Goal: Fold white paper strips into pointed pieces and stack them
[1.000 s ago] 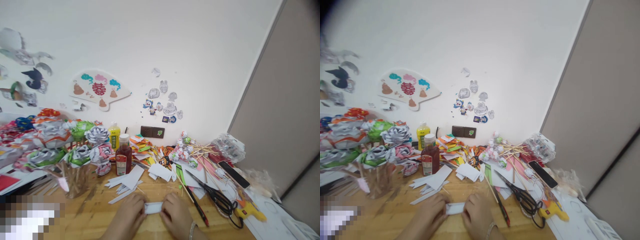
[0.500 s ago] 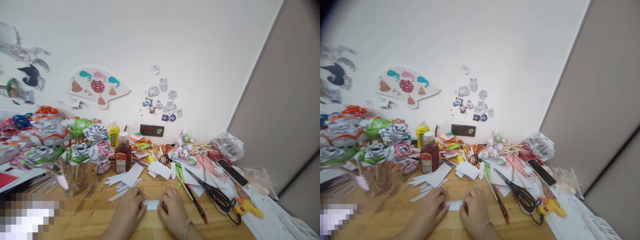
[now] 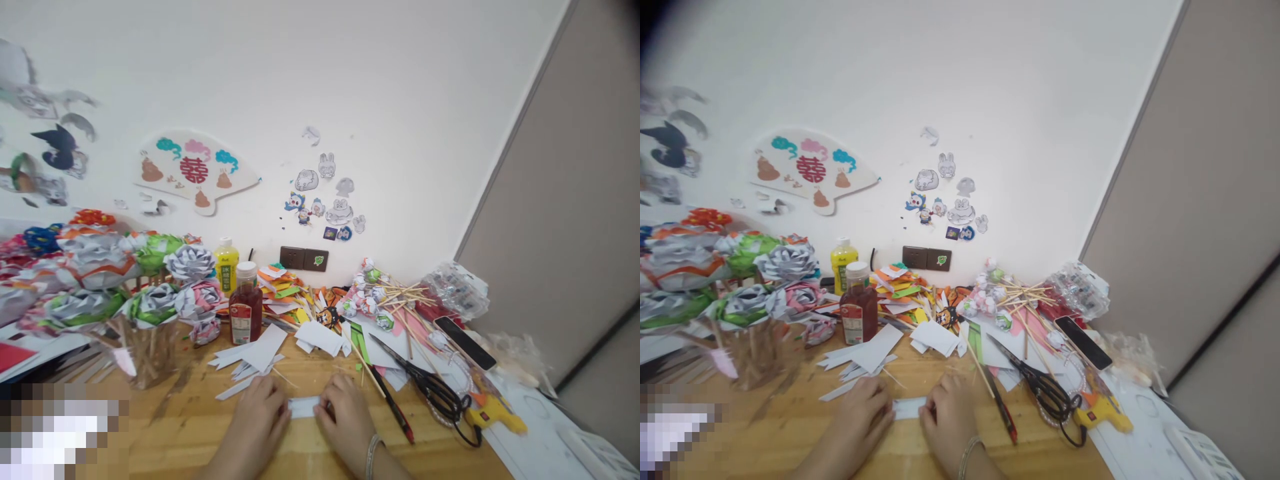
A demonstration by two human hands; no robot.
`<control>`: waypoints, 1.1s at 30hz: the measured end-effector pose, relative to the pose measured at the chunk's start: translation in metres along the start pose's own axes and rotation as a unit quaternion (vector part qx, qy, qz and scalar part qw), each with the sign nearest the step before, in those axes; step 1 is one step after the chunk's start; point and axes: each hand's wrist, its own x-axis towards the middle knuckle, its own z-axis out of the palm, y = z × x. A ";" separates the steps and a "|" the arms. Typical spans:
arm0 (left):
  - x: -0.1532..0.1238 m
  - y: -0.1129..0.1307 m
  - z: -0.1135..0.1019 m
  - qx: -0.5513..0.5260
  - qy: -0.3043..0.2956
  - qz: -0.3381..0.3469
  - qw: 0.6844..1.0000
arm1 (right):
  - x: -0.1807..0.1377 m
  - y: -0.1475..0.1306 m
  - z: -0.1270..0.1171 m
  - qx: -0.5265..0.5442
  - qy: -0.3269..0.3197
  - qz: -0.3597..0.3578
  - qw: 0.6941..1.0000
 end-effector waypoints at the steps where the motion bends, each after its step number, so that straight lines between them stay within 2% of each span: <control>1: 0.000 0.000 0.001 0.000 -0.003 0.000 1.000 | 0.000 0.000 0.001 -0.004 0.003 0.003 1.000; 10: 0.001 -0.001 0.006 0.033 -0.011 -0.016 0.999 | 0.002 0.000 0.002 -0.048 0.007 -0.016 0.999; 16: 0.002 -0.002 0.008 0.037 -0.011 -0.028 0.999 | 0.000 -0.009 0.004 -0.081 -0.037 -0.168 0.982; 26: 0.001 -0.002 0.005 0.029 -0.016 -0.024 0.999 | 0.001 -0.003 -0.040 -0.037 -0.084 -0.171 0.981; 33: -0.001 -0.005 0.010 0.017 -0.001 -0.016 1.000 | -0.002 0.001 -0.034 -0.017 -0.097 -0.139 0.985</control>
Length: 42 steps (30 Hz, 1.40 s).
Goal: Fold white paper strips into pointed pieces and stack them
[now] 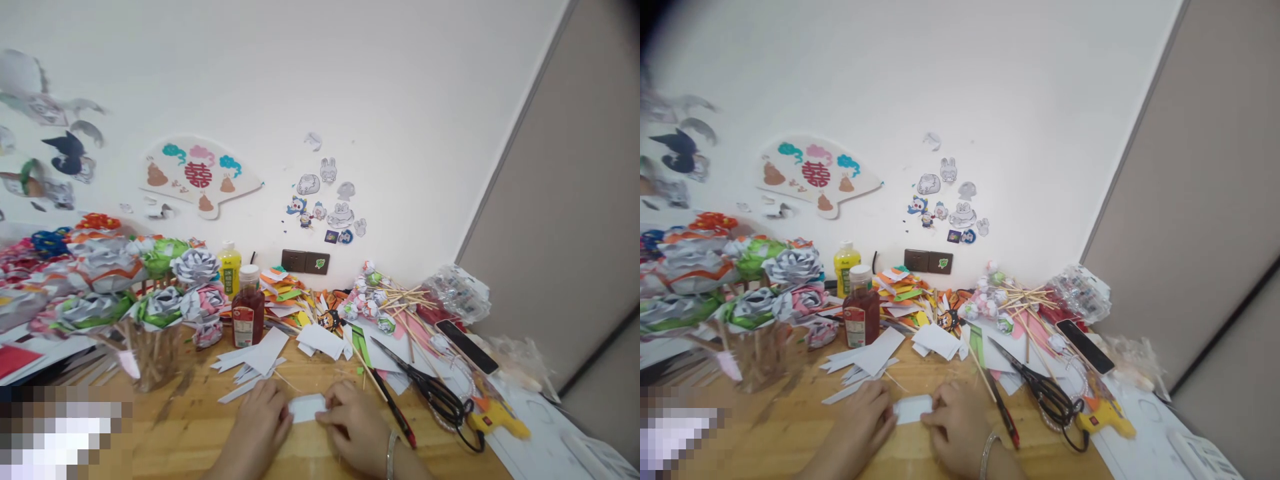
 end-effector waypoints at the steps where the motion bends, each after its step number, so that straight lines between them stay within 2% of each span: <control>1: 0.000 -0.001 0.000 -0.001 0.001 0.000 1.000 | 0.000 0.000 0.001 0.006 -0.001 0.002 1.000; 4: 0.000 -0.001 -0.004 -0.015 -0.002 0.005 1.000 | 0.001 0.001 0.003 0.032 0.003 0.013 0.999; 8: 0.000 0.001 -0.013 -0.055 -0.021 0.022 0.998 | 0.004 0.001 0.015 0.048 0.048 0.094 0.993; 11: 0.000 0.004 -0.017 -0.066 -0.019 0.020 0.997 | 0.007 0.000 0.025 0.034 0.073 0.123 0.989; 26: 0.003 0.006 -0.011 -0.008 -0.020 -0.024 0.999 | 0.012 -0.007 0.034 -0.050 0.086 0.150 0.984; 34: 0.007 0.002 -0.013 -0.010 -0.039 -0.083 0.996 | 0.013 -0.003 0.032 -0.016 0.092 0.160 0.983; 38: 0.007 -0.001 -0.012 -0.037 -0.034 -0.075 0.996 | 0.013 -0.001 0.029 0.014 0.098 0.166 0.981; 42: 0.004 -0.001 -0.011 -0.084 -0.018 -0.011 0.996 | 0.013 -0.004 0.026 0.030 0.091 0.152 0.984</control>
